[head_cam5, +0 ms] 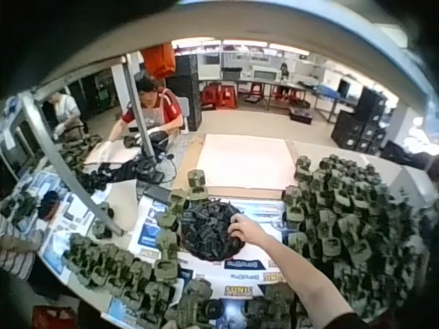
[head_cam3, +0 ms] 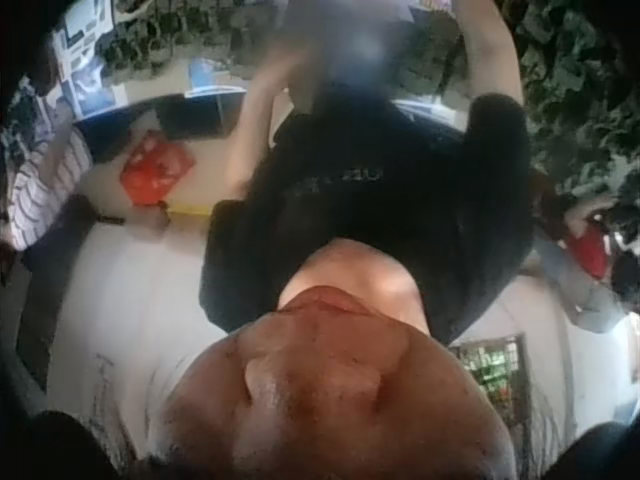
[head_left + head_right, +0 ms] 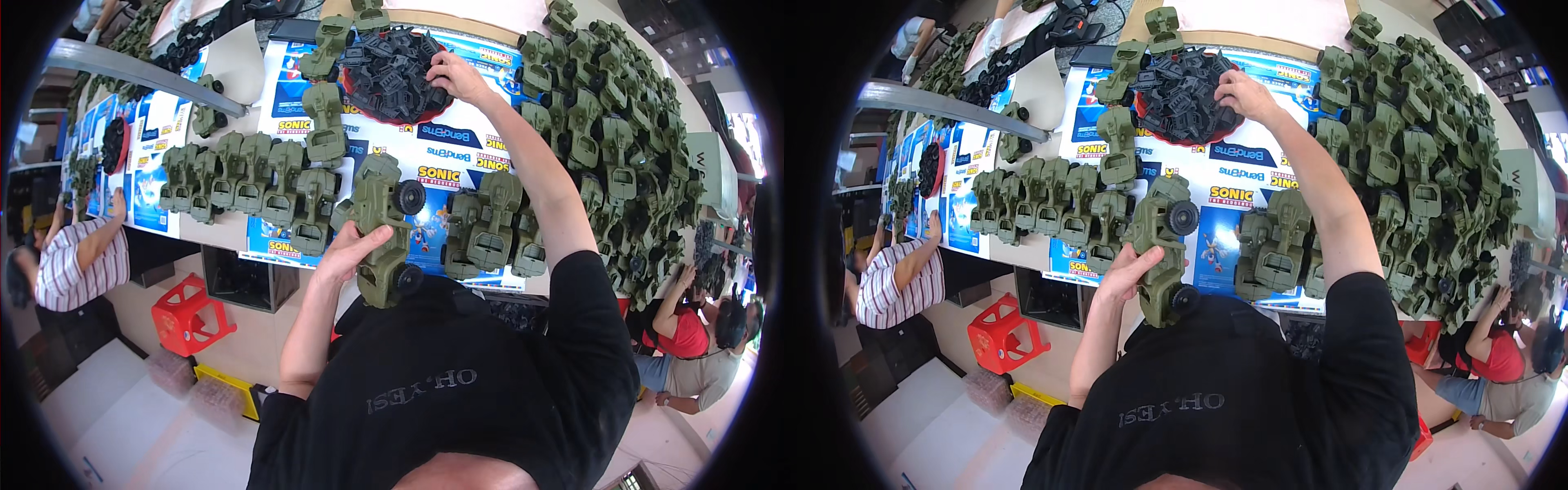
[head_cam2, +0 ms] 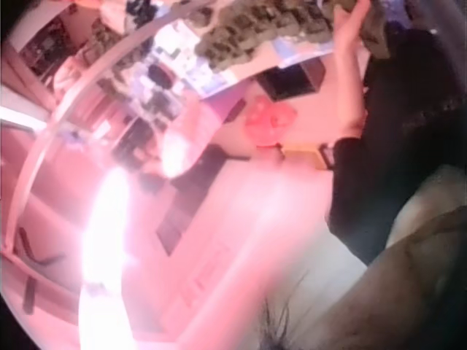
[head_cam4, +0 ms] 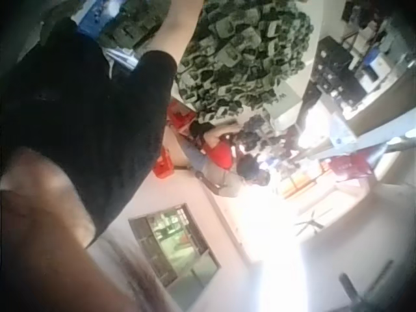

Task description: The person assembles green plastic toy bodies with black wheels. They pick up a green body, attach a black wheel to each side, and place the assembled unit on a table. This process is repeated for multiple units.

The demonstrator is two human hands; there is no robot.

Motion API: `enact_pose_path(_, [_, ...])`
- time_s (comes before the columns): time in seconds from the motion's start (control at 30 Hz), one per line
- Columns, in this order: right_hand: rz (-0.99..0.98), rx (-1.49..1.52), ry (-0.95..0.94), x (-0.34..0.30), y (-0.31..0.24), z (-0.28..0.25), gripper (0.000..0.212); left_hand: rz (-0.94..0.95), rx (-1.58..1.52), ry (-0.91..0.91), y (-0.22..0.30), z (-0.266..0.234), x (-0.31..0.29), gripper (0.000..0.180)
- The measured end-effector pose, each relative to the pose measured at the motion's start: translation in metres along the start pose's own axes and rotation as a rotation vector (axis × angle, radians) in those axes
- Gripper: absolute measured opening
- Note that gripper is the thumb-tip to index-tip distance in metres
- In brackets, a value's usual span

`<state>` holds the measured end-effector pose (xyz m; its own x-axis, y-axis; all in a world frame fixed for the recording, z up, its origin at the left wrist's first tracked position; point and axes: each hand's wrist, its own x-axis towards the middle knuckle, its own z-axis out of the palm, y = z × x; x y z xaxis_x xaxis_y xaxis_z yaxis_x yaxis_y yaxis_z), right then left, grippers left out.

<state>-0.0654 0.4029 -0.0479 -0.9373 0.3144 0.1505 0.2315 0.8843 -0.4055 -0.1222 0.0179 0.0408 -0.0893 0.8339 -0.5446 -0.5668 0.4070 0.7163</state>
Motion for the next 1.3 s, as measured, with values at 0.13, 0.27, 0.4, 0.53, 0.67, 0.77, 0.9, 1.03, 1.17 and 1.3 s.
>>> enact_pose_path(0.13, [-0.040, 0.178, 0.176, 0.001, -0.003, -0.034, 0.010, 0.078, 0.096, 0.111, 0.002, 0.004, 0.001, 0.068])
enact_pose_path(0.27, [0.142, 0.786, 0.188, -0.036, -0.042, -0.055, 0.015, 0.155, 0.200, 0.060, 0.018, 0.018, 0.000, 0.079])
enact_pose_path(0.4, [0.336, 0.459, 0.026, -0.109, -0.144, -0.101, 0.010, 0.257, 0.481, 0.000, 0.027, 0.044, 0.002, 0.085])
enact_pose_path(0.53, [0.312, 0.425, 0.095, -0.164, -0.192, -0.105, 0.014, 0.244, 0.817, -0.047, 0.035, 0.065, -0.002, 0.092])
enact_pose_path(0.67, [0.298, 0.766, -0.173, -0.192, -0.208, -0.135, 0.032, 0.197, 0.860, -0.111, 0.034, 0.068, -0.008, 0.093])
enact_pose_path(0.77, [0.227, 1.077, -0.182, -0.205, -0.191, -0.127, 0.042, 0.219, 0.895, -0.263, 0.035, 0.064, -0.010, 0.095])
enact_pose_path(0.9, [0.170, 1.024, -0.313, -0.200, -0.184, -0.124, 0.050, 0.149, 0.862, -0.387, 0.040, 0.064, -0.014, 0.092])
enact_pose_path(1.03, [0.195, 1.206, -0.272, -0.204, -0.183, -0.103, 0.057, 0.065, 0.685, -0.415, 0.048, 0.066, -0.017, 0.087])
enact_pose_path(1.17, [0.291, 1.329, -0.153, -0.202, -0.190, -0.084, 0.059, -0.022, 0.569, -0.401, 0.047, 0.065, -0.017, 0.087])
enact_pose_path(1.3, [0.459, 1.444, -0.053, -0.198, -0.204, -0.080, 0.064, -0.022, 0.579, -0.389, 0.048, 0.068, -0.019, 0.088])
